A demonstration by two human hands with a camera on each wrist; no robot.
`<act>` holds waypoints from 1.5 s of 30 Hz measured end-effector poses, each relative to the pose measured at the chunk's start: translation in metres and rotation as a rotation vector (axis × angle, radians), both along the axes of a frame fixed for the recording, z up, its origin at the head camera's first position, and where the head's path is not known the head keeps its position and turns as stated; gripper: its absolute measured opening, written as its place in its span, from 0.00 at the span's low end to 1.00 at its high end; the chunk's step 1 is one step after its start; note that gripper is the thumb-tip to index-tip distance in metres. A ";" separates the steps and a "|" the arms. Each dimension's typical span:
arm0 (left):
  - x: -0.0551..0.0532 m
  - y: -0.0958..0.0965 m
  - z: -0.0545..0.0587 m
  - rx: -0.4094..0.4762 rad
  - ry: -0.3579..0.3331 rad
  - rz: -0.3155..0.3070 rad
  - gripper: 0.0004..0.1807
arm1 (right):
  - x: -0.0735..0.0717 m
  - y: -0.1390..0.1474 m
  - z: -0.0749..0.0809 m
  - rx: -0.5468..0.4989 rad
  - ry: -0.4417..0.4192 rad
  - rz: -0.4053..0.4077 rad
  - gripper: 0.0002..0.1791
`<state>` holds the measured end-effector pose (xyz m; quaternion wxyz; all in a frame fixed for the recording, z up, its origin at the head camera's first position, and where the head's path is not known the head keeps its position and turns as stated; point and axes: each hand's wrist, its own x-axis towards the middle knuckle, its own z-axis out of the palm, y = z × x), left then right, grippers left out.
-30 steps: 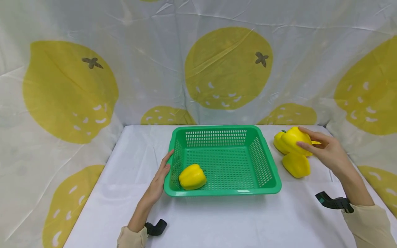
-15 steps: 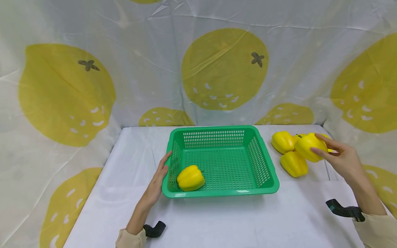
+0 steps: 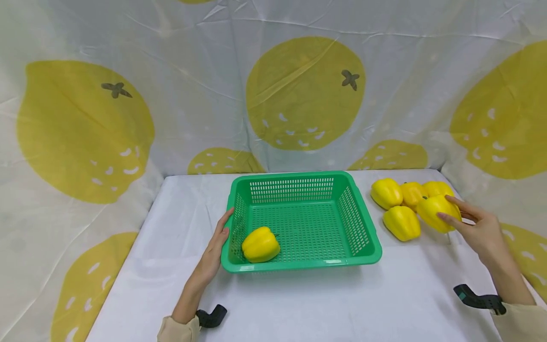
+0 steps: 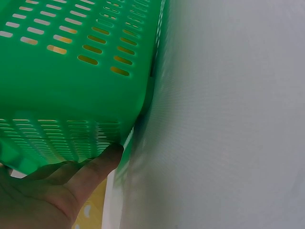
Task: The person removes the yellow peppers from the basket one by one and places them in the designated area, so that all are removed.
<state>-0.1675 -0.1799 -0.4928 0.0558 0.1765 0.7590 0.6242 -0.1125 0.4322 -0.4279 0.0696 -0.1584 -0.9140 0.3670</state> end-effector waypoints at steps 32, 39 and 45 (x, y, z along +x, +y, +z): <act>0.001 0.000 0.001 -0.005 -0.006 0.009 0.28 | 0.001 0.007 -0.033 -0.087 -0.161 -0.123 0.46; 0.000 -0.002 0.000 -0.007 0.001 0.006 0.28 | 0.002 0.012 -0.034 -0.139 -0.162 -0.102 0.46; 0.000 -0.001 -0.001 -0.001 -0.007 0.005 0.28 | 0.004 0.014 -0.037 -0.130 -0.165 -0.098 0.45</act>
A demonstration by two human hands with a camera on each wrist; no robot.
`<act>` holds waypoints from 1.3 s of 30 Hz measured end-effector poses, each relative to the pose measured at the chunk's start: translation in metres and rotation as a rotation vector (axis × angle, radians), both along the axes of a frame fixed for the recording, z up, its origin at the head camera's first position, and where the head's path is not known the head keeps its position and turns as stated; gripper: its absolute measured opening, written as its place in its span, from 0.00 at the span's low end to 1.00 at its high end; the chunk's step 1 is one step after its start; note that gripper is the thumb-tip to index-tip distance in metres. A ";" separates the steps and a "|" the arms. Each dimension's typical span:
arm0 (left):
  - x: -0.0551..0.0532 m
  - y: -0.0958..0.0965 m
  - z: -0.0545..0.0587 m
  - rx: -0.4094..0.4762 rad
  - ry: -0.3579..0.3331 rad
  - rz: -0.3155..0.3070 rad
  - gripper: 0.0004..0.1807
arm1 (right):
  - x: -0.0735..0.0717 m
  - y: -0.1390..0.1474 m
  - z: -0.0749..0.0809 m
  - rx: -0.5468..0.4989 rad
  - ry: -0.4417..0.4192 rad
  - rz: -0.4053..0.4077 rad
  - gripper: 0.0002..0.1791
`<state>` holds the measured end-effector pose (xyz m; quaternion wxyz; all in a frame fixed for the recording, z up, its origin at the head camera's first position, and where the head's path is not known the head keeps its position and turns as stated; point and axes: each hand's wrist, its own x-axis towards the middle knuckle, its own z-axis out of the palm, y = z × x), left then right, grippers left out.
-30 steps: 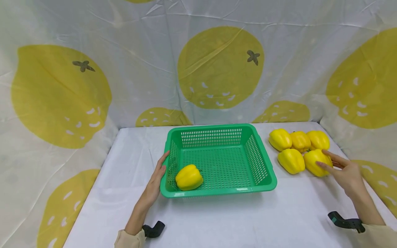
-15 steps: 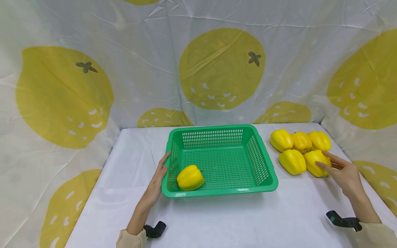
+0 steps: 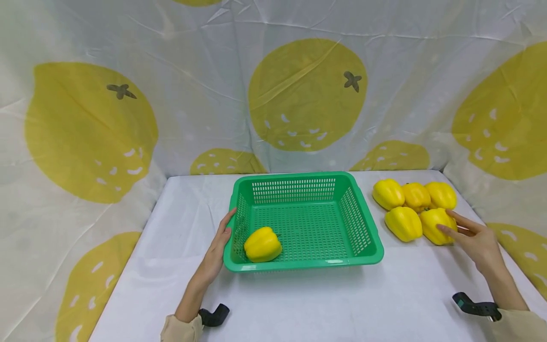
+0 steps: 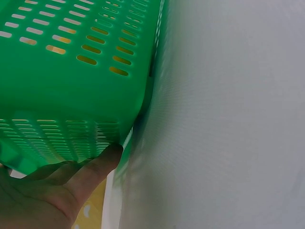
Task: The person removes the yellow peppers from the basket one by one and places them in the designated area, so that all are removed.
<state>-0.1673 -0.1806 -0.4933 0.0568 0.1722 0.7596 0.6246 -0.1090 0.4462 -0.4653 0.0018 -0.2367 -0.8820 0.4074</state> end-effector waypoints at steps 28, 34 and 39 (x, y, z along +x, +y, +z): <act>0.001 0.001 0.001 0.001 0.009 -0.004 0.28 | -0.024 -0.034 0.067 0.115 0.156 0.229 0.40; 0.001 0.001 0.001 0.005 0.012 -0.006 0.28 | -0.043 -0.069 0.093 0.132 0.151 0.360 0.42; 0.001 0.002 0.000 0.011 0.006 -0.004 0.28 | -0.059 -0.096 0.115 0.114 0.170 0.458 0.41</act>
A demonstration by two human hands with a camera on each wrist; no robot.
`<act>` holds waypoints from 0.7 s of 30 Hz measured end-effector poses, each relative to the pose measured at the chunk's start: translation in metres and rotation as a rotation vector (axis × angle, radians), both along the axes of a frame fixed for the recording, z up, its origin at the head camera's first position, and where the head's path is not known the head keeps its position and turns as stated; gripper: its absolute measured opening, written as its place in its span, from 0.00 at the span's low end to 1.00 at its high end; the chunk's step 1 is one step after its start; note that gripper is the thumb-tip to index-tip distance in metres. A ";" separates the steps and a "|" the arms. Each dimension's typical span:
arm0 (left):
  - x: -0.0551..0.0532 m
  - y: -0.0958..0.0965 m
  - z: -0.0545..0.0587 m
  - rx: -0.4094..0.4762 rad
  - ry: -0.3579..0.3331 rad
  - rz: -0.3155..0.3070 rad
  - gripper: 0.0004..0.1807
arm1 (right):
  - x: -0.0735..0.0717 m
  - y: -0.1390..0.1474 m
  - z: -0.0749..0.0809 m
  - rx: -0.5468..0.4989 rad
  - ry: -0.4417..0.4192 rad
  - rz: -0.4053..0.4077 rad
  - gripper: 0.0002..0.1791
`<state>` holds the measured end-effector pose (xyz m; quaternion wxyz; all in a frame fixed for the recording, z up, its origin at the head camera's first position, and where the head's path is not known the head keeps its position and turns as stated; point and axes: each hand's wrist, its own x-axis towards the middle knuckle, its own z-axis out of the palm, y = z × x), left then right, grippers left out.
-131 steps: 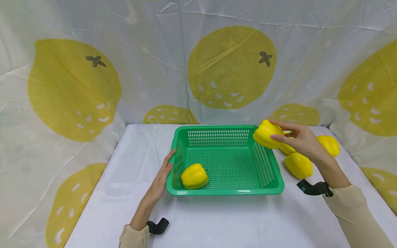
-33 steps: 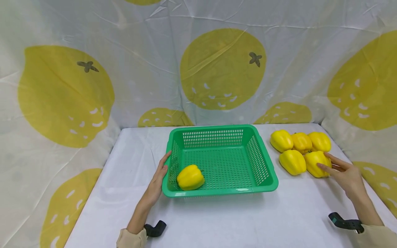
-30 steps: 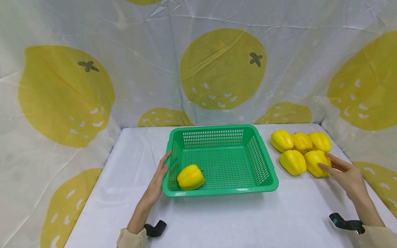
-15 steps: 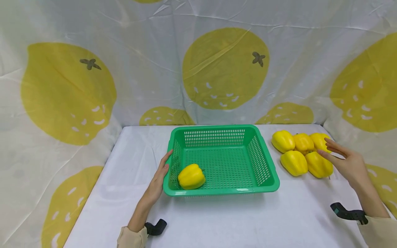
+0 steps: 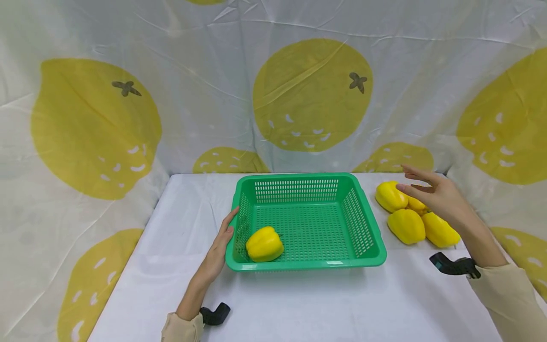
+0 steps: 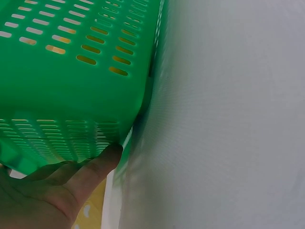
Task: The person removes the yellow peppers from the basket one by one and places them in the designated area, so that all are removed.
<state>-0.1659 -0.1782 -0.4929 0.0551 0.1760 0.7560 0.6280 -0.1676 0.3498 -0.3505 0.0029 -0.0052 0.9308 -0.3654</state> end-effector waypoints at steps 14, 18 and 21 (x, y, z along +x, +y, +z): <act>0.001 0.001 0.001 -0.007 0.005 0.006 0.28 | -0.036 -0.086 0.030 -0.133 0.121 0.260 0.32; 0.001 0.001 0.000 -0.014 0.013 0.008 0.28 | -0.047 -0.106 0.026 -0.162 0.144 0.357 0.33; 0.000 0.001 -0.001 -0.016 0.009 0.010 0.28 | -0.055 -0.119 0.021 -0.193 0.126 0.413 0.33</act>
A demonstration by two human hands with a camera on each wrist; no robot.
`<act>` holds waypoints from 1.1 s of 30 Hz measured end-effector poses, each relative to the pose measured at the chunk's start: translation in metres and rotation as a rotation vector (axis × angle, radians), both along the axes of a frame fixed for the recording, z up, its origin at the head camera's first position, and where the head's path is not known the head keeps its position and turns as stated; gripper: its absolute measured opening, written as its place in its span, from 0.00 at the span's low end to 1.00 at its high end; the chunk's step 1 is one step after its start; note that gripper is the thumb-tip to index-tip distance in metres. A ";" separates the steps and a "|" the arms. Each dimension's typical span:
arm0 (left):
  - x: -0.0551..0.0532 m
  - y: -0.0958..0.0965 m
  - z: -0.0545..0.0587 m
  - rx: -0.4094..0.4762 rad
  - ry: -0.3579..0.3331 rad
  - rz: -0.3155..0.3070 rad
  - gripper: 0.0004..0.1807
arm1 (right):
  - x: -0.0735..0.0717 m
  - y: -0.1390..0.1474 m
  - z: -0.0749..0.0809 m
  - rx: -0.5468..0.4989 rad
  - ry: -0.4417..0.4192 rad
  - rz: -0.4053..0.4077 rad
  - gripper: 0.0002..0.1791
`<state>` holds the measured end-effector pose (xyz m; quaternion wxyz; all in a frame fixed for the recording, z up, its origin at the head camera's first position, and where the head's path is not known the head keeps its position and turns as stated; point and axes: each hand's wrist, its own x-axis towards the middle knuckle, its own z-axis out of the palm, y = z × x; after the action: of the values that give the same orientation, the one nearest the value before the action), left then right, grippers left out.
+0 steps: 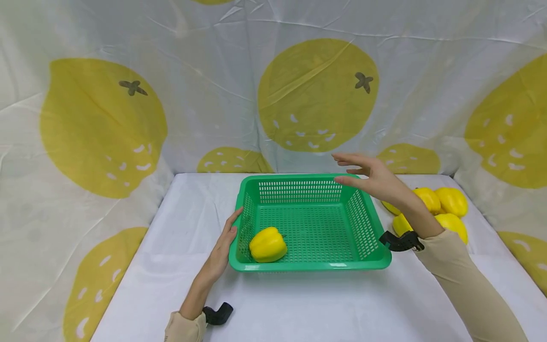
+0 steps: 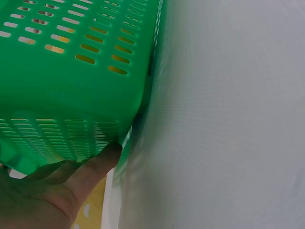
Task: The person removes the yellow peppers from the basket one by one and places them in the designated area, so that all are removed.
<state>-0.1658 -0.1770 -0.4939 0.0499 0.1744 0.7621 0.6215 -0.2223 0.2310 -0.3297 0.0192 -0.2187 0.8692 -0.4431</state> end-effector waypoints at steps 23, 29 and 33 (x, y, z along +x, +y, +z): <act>0.000 0.000 -0.001 0.000 -0.009 0.002 0.27 | -0.021 -0.081 -0.037 0.060 -0.091 0.284 0.37; 0.000 -0.001 -0.001 0.006 -0.031 -0.002 0.28 | -0.022 -0.094 -0.047 0.070 -0.152 0.336 0.35; 0.000 -0.002 0.000 0.007 -0.031 0.001 0.27 | -0.025 -0.102 -0.056 0.070 -0.171 0.385 0.34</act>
<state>-0.1656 -0.1788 -0.4941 0.0610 0.1646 0.7592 0.6268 -0.2472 0.1287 -0.3854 0.1849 -0.3414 0.8213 -0.4180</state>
